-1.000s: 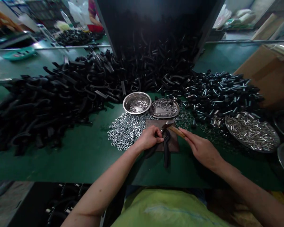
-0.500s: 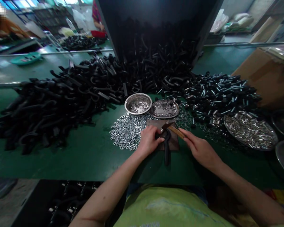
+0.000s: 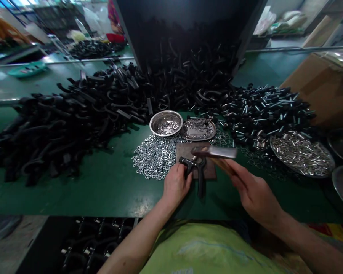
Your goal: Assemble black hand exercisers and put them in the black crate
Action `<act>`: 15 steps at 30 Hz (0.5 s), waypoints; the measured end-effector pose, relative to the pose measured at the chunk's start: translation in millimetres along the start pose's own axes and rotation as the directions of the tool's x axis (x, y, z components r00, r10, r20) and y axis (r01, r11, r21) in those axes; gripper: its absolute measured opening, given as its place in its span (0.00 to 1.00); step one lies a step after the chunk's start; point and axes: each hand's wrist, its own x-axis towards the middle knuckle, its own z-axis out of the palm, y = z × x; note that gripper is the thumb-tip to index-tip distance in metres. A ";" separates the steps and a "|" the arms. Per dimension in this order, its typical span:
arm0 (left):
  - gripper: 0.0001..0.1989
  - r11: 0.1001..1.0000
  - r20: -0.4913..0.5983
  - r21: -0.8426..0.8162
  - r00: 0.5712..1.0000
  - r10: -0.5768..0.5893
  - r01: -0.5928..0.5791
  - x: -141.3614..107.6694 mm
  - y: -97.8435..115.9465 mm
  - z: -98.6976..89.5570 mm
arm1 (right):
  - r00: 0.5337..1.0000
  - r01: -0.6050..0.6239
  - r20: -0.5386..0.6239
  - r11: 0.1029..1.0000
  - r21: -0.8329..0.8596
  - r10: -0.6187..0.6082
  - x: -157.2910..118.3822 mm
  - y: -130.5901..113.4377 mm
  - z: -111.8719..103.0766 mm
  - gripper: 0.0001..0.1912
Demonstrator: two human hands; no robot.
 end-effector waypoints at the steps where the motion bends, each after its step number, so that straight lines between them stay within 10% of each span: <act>1: 0.05 1.000 -0.001 -0.001 1.000 -0.003 0.003 0.5 0.2 -0.1 | 1.000 0.002 -0.013 1.000 -0.002 -0.002 -1.0 0.3 0.2 0.25; 6: 0.03 1.000 0.060 -0.010 0.998 -0.022 0.023 2.7 2.0 -3.8 | 0.986 -0.027 0.165 1.000 -0.012 0.029 9.3 6.9 3.7 0.24; 11: 0.03 0.999 0.088 -0.008 0.995 -0.041 0.041 4.0 2.7 -6.4 | 0.993 -0.098 -0.066 0.995 0.035 0.100 26.8 17.1 8.0 0.25; 15: 0.05 0.998 0.140 0.013 0.988 -0.062 0.061 9.9 4.6 -5.7 | 0.980 -0.117 0.155 0.991 -0.070 0.127 26.4 35.1 21.2 0.24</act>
